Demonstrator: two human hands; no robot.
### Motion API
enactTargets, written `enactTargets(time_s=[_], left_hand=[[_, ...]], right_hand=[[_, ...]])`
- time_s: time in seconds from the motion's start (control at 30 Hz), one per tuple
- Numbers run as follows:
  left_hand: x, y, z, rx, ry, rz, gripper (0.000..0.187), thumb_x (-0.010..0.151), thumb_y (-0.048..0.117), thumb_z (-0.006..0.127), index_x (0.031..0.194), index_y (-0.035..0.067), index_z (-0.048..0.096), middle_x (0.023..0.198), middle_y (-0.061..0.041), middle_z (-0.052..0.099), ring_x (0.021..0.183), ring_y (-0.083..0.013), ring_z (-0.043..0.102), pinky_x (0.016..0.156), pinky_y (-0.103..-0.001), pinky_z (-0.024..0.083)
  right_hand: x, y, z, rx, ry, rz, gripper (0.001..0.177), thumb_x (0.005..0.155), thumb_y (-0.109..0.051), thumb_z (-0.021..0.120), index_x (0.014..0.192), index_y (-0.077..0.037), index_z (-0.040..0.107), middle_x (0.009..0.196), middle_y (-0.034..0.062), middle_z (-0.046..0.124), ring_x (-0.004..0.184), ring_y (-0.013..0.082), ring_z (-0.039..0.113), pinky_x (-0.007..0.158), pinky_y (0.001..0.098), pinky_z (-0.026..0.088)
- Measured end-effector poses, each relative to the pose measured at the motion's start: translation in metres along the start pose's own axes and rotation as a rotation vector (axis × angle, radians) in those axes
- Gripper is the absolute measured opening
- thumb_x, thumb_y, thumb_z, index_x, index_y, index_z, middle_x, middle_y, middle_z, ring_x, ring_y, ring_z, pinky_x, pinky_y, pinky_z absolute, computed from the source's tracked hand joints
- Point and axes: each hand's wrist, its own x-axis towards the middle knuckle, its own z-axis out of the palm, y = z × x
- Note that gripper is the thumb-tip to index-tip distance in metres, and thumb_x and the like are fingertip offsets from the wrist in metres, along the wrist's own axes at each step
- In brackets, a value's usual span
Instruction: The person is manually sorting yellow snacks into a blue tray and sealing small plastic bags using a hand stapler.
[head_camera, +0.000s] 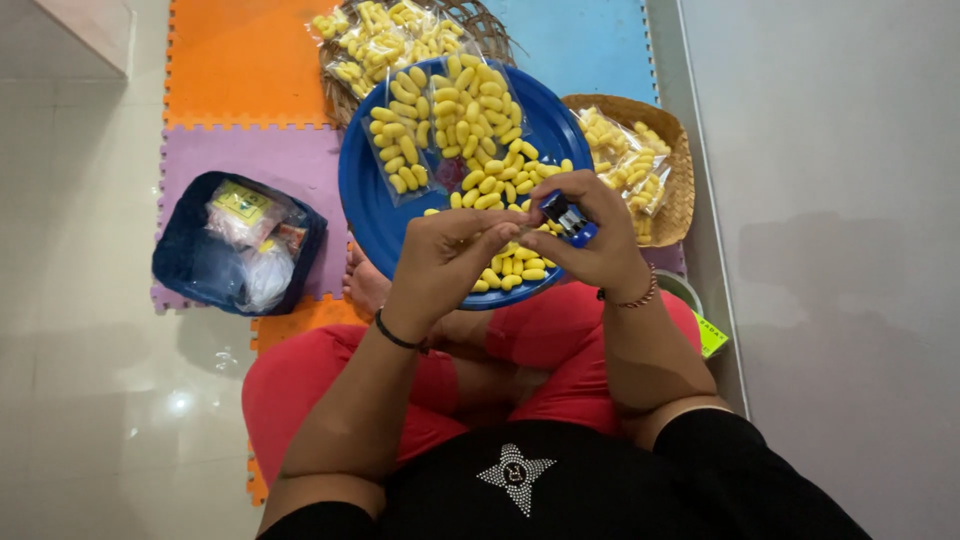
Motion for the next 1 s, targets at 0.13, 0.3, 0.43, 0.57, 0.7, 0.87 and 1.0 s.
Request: enactTargets(time_s=[0.13,0.3,0.43,0.57,0.7,0.87,1.0], left_hand=[[0.000,-0.004,0.000,0.002,-0.018,0.024,0.014,0.097,0.011,0.074,0.108,0.006,0.081,0.090,-0.016,0.080,0.088,-0.0288,0.078,0.079,-0.037,0.059],[0.002,-0.011,-0.001,0.001,-0.023,0.006,0.016,0.098,0.012,0.072,0.109,0.008,0.082,0.091,-0.014,0.080,0.095,-0.0148,0.069,0.079,-0.034,0.058],[0.002,-0.015,-0.003,0.023,-0.021,-0.001,0.015,0.098,0.012,0.072,0.108,0.010,0.083,0.096,-0.012,0.081,0.100,-0.0242,0.075,0.083,-0.035,0.059],[0.004,-0.012,-0.001,0.017,-0.026,-0.013,0.016,0.099,0.011,0.071,0.109,0.009,0.082,0.097,-0.013,0.080,0.098,-0.0280,0.076,0.084,-0.036,0.059],[0.002,-0.008,-0.001,0.028,-0.020,-0.028,0.016,0.097,0.011,0.072,0.109,0.009,0.082,0.099,-0.014,0.080,0.098,-0.0280,0.076,0.086,-0.037,0.058],[0.002,-0.001,0.000,0.025,0.013,-0.098,0.024,0.087,0.007,0.082,0.111,0.009,0.081,0.094,-0.014,0.080,0.095,-0.0167,0.071,0.080,-0.032,0.060],[0.002,-0.012,0.000,0.028,0.038,-0.095,0.012,0.092,0.007,0.080,0.103,0.009,0.083,0.092,-0.016,0.080,0.089,-0.0239,0.076,0.078,-0.035,0.062]], right_hand=[[-0.003,-0.001,0.000,-0.017,0.024,0.033,0.028,0.087,0.005,0.079,0.111,0.008,0.065,0.079,0.0137,0.069,0.068,0.0196,0.068,0.068,0.0320,0.057],[-0.001,0.000,0.000,-0.039,0.026,0.011,0.027,0.086,0.003,0.081,0.108,0.006,0.067,0.078,0.0134,0.070,0.067,0.0191,0.067,0.066,0.0321,0.057],[0.000,-0.004,-0.001,-0.052,0.030,0.023,0.026,0.088,0.000,0.081,0.109,0.005,0.067,0.079,0.0123,0.072,0.068,0.0184,0.068,0.068,0.0313,0.057],[-0.001,-0.003,-0.005,-0.061,0.038,0.028,0.025,0.088,0.000,0.080,0.108,0.004,0.068,0.079,0.0124,0.072,0.068,0.0205,0.070,0.068,0.0325,0.058],[-0.002,-0.003,-0.006,-0.064,0.033,0.025,0.023,0.088,0.002,0.079,0.108,0.004,0.068,0.079,0.0137,0.072,0.068,0.0231,0.071,0.068,0.0340,0.058],[-0.002,-0.006,0.000,-0.087,0.044,0.017,0.023,0.088,-0.002,0.080,0.107,0.002,0.069,0.078,0.0120,0.072,0.069,0.0222,0.071,0.069,0.0330,0.058],[-0.002,-0.009,0.002,-0.093,0.043,0.016,0.021,0.087,-0.001,0.080,0.106,0.002,0.070,0.078,0.0122,0.073,0.069,0.0232,0.073,0.069,0.0336,0.059]])
